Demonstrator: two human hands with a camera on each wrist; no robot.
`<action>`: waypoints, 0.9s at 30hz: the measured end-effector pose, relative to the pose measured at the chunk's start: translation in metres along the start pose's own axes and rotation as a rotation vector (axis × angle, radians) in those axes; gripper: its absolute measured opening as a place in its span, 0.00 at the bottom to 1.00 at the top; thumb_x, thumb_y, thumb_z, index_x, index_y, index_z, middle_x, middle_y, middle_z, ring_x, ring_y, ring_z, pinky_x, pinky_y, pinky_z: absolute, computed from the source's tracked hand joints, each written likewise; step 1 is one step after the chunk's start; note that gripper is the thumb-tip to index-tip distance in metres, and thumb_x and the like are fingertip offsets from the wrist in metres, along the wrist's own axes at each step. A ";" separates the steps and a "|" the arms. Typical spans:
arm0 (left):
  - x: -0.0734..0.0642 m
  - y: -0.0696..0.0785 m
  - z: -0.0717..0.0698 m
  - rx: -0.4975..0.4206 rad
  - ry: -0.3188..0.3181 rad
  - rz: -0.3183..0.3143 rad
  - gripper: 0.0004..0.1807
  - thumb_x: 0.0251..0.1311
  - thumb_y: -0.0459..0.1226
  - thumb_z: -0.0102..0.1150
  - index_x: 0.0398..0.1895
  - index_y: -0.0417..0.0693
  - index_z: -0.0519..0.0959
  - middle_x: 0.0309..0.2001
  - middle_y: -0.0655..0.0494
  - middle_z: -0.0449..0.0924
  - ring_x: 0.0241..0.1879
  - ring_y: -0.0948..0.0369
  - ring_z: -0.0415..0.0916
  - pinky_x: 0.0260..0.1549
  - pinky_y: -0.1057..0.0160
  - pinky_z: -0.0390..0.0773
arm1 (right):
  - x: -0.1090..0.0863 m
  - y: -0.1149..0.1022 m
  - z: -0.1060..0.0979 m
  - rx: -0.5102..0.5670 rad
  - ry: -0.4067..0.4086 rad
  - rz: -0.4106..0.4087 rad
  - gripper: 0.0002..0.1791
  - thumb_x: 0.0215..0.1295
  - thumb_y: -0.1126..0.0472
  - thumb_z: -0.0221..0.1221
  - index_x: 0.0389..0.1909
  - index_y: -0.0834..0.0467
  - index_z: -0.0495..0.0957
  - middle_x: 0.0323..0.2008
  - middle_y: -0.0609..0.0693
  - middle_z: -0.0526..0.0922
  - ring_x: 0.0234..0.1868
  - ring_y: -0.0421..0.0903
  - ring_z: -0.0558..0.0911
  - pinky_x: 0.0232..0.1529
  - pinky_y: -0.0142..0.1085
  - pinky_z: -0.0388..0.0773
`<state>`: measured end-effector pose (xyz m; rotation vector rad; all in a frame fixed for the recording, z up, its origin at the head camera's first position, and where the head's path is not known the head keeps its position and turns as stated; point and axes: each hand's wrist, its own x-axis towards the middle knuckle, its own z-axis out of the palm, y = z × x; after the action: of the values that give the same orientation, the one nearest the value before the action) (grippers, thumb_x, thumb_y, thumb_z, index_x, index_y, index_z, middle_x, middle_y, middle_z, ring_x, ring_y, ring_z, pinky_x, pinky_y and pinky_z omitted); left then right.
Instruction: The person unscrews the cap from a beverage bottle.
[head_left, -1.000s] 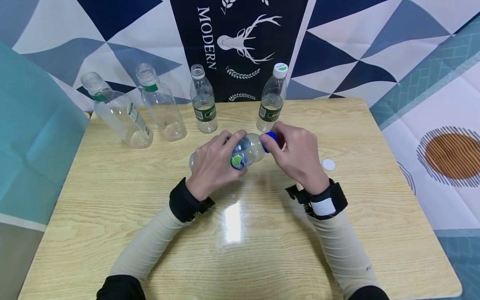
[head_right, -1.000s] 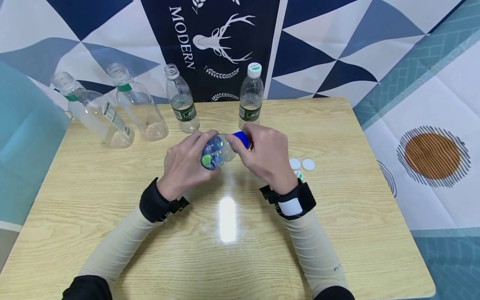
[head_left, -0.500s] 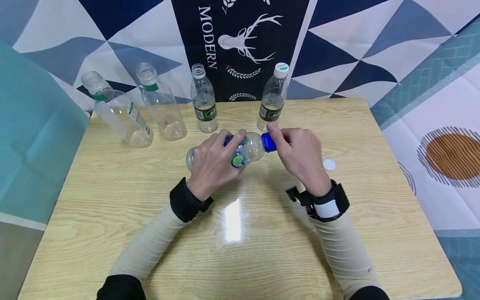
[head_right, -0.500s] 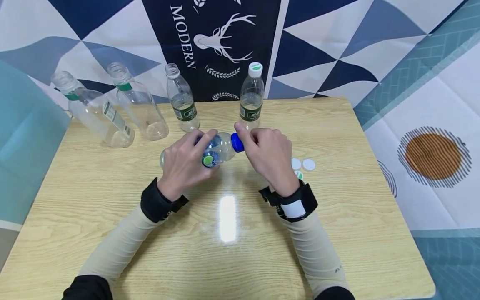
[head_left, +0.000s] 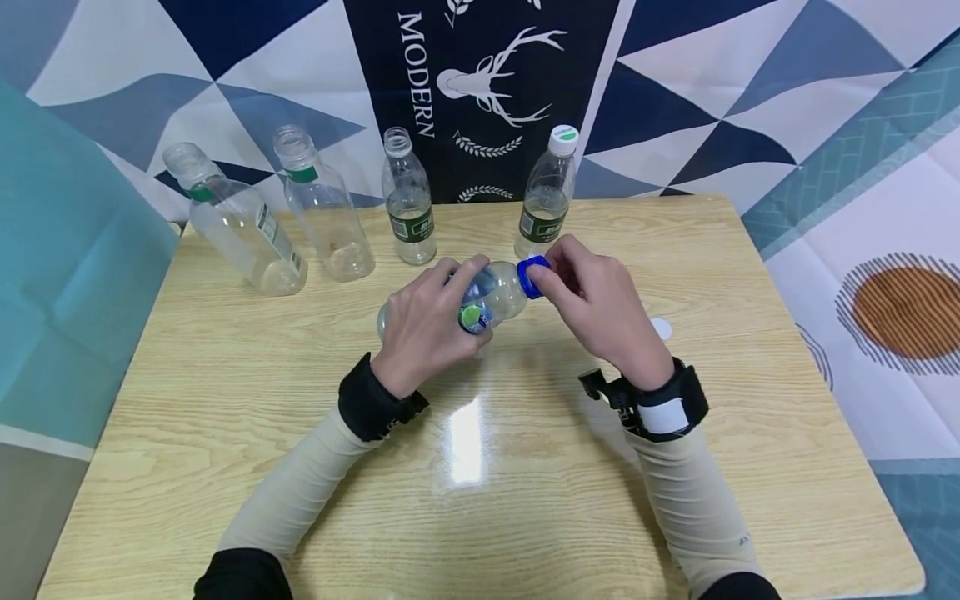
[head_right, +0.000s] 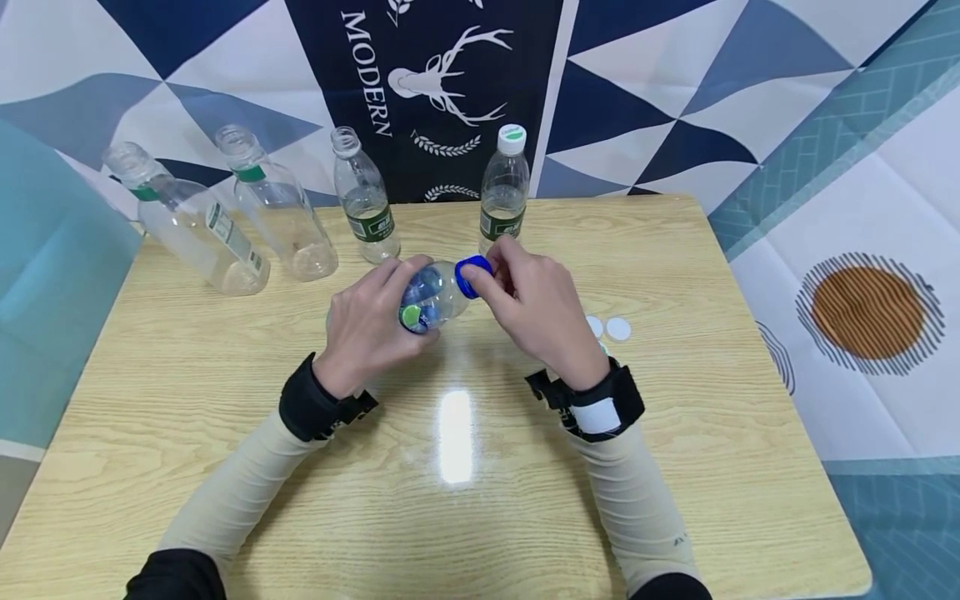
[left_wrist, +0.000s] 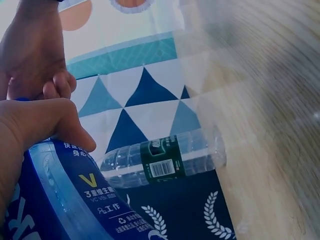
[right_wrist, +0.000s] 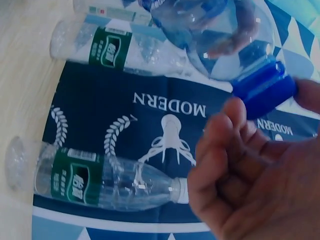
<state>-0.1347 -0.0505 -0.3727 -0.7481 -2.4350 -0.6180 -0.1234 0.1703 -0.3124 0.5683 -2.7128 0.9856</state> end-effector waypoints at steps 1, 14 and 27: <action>0.000 0.000 0.000 -0.007 0.000 -0.003 0.44 0.28 0.54 0.69 0.59 0.56 0.72 0.38 0.56 0.73 0.27 0.61 0.70 0.18 0.61 0.72 | 0.000 0.001 -0.001 0.021 -0.002 -0.022 0.21 0.69 0.42 0.49 0.39 0.58 0.74 0.24 0.45 0.74 0.23 0.41 0.70 0.22 0.35 0.66; -0.001 0.000 0.000 0.026 -0.001 -0.005 0.44 0.30 0.55 0.67 0.59 0.56 0.72 0.38 0.56 0.73 0.27 0.61 0.69 0.17 0.61 0.70 | 0.004 0.001 0.005 0.090 0.146 -0.141 0.14 0.67 0.56 0.55 0.42 0.64 0.78 0.32 0.49 0.80 0.30 0.41 0.75 0.29 0.36 0.72; -0.001 0.000 -0.002 0.058 0.009 0.008 0.43 0.31 0.55 0.67 0.60 0.55 0.72 0.39 0.54 0.73 0.28 0.59 0.70 0.18 0.60 0.72 | 0.002 -0.005 0.006 -0.004 0.127 0.111 0.23 0.65 0.38 0.51 0.26 0.55 0.74 0.17 0.46 0.72 0.19 0.43 0.68 0.18 0.37 0.61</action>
<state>-0.1335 -0.0519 -0.3716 -0.7296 -2.4293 -0.5437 -0.1236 0.1622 -0.3138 0.3443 -2.6567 1.0055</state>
